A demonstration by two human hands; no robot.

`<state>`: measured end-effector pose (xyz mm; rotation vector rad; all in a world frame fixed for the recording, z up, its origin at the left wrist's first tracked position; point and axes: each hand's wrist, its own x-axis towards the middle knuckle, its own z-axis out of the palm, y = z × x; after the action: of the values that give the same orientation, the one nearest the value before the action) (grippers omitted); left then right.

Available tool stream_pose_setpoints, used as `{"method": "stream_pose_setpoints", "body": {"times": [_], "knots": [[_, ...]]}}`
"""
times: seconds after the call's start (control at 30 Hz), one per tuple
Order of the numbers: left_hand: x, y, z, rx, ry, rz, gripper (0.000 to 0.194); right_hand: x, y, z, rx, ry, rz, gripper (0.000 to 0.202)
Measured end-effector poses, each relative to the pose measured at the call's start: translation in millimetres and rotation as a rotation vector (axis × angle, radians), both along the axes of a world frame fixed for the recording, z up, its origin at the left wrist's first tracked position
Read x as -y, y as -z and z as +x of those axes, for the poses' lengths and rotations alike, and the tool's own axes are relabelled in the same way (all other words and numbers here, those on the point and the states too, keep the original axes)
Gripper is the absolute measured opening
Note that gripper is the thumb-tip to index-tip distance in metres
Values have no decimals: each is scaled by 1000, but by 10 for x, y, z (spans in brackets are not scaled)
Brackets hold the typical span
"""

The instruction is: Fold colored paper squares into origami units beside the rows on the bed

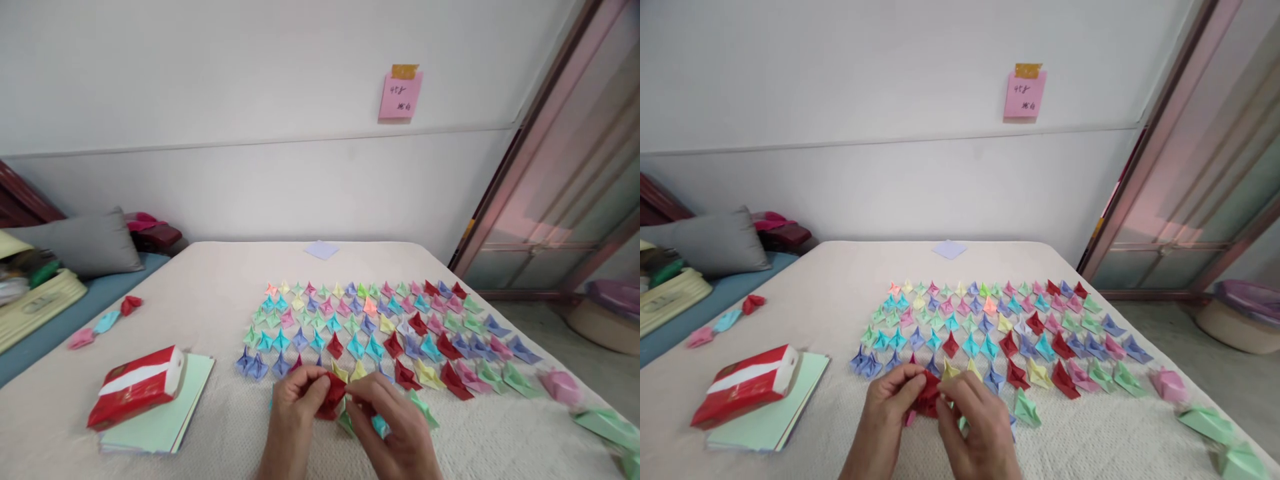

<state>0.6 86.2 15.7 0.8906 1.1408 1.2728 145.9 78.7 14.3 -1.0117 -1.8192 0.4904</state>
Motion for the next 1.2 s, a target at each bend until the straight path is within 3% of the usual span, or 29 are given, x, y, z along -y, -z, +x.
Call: {"method": "stream_pose_setpoints", "body": {"times": [0.13, 0.33, 0.43, 0.57, 0.67, 0.87, 1.03, 1.2], "knots": [[7, -65, 9, -87, 3, 13, 21, -2, 88, -32, 184, -8, 204, 17], [39, -46, 18, -79, 13, 41, 26, -9, 153, -3, 194, 59, 231, 16], [75, -6, 18, -84, 14, 188, 31, -22, 141, 19, 188, 76, 238, 15], [92, 42, -26, -341, 66, 508, 19, -34, 127, 35, 180, 89, 235, 15], [74, 86, -59, -461, 75, 623, 12, -31, 124, 31, 187, 95, 233, 15], [41, 155, -28, -224, -1, 514, 8, -15, 101, 26, 149, 106, 201, 14], [51, 73, -5, -111, -71, 314, 7, 2, 47, 32, 21, 95, 87, 15], [55, 1, -20, -91, -70, 247, 8, -6, 4, 37, -204, 92, -132, 15]]}}
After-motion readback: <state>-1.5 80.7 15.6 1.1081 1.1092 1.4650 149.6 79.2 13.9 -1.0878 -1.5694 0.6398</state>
